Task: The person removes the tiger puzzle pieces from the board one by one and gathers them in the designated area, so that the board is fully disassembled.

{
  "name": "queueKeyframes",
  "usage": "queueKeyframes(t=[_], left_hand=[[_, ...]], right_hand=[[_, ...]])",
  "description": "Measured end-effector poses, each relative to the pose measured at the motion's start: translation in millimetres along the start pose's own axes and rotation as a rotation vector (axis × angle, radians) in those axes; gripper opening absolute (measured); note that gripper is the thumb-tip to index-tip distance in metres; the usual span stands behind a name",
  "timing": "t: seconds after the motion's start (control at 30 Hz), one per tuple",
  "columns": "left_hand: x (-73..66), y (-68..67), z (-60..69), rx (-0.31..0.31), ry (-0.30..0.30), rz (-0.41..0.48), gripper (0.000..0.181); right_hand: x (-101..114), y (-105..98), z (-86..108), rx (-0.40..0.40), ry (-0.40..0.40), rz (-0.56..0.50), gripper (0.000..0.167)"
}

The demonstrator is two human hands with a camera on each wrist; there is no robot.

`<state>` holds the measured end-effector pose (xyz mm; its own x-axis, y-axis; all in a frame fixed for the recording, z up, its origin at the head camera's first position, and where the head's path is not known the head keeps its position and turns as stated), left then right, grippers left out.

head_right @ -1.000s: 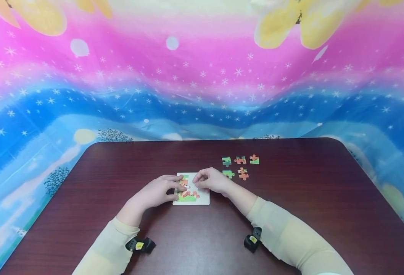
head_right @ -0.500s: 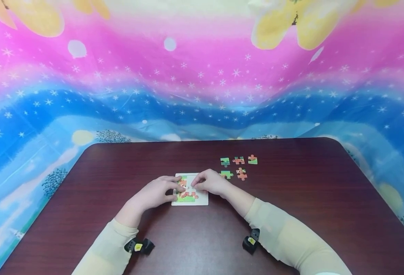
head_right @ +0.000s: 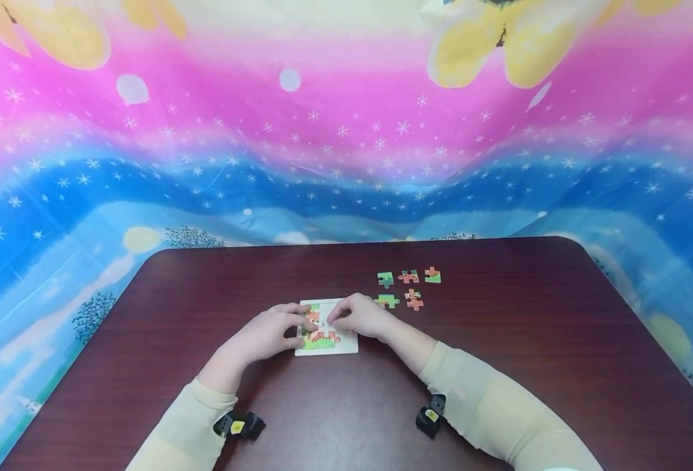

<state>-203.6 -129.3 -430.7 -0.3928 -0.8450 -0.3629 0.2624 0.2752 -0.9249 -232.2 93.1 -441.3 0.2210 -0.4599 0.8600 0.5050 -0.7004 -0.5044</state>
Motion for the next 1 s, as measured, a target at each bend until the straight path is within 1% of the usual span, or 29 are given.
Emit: queueKeyframes(t=[0.27, 0.43, 0.6, 1.0], left_hand=[[-0.3, -1.4, -0.5, 0.0, 0.01, 0.014, 0.026], [-0.7, -2.3, -0.2, -0.005, 0.019, 0.01, 0.027], [-0.8, -1.7, 0.2, -0.009, 0.028, 0.01, 0.027], [-0.9, -1.1, 0.6, -0.005, 0.018, 0.004, 0.026]], right_hand=[[1.0, -0.9, -1.7, 0.034, -0.045, 0.128, 0.01], [2.1, -0.2, -2.6, 0.053, -0.073, 0.176, 0.007], [3.3, 0.8, -0.9, 0.058, -0.075, 0.174, 0.005], [4.9, 0.7, 0.6, 0.08, -0.103, 0.147, 0.005]])
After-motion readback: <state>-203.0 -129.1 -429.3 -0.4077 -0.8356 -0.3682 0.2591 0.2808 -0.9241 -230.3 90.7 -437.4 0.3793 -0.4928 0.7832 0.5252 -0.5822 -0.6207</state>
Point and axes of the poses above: each hand's wrist, its own z-axis away from the middle knuckle, its own y-axis out of the palm, x = y × z, the point moved 1 cm from there along -z, towards the middle knuckle, and after that the axes turned 6 degrees about -y, right-handed, at the moved point
